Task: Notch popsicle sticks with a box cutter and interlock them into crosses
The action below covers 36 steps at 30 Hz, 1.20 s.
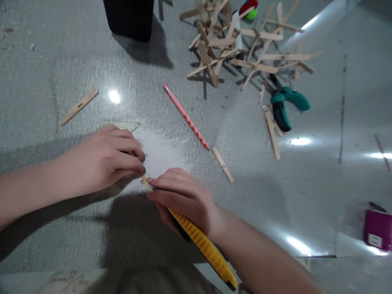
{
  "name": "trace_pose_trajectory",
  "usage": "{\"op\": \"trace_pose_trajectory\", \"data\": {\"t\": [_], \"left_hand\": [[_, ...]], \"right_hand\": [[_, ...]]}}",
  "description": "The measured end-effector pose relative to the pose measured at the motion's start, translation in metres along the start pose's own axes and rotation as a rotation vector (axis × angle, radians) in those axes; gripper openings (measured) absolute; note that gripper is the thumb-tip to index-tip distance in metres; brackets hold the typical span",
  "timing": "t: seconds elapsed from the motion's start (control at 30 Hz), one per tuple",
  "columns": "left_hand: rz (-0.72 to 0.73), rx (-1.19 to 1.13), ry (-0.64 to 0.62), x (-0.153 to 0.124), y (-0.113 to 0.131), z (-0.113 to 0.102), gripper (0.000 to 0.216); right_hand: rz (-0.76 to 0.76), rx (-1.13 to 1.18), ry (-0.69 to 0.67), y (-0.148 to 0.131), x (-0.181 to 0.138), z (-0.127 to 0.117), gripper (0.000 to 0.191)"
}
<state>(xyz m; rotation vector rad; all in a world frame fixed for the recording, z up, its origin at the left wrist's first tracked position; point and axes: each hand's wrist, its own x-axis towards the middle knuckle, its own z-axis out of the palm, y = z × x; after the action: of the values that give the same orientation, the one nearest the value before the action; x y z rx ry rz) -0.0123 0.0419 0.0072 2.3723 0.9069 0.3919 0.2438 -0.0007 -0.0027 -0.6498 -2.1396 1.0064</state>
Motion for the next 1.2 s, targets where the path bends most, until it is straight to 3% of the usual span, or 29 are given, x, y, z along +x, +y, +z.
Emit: {"op": "trace_pose_trajectory", "data": {"t": [0.53,0.87,1.2], "left_hand": [[-0.051,-0.004,-0.065,0.005,0.002,0.001,0.023],[-0.136,0.024,-0.197,0.012,0.009,-0.004,0.026],[-0.227,0.049,-0.303,0.018,0.011,-0.006,0.027]], "right_hand": [[0.032,-0.037,-0.001,-0.004,-0.002,0.003,0.028],[0.165,-0.021,-0.102,-0.021,0.01,-0.003,0.012],[0.201,-0.003,-0.064,-0.022,-0.001,-0.002,0.016]]}}
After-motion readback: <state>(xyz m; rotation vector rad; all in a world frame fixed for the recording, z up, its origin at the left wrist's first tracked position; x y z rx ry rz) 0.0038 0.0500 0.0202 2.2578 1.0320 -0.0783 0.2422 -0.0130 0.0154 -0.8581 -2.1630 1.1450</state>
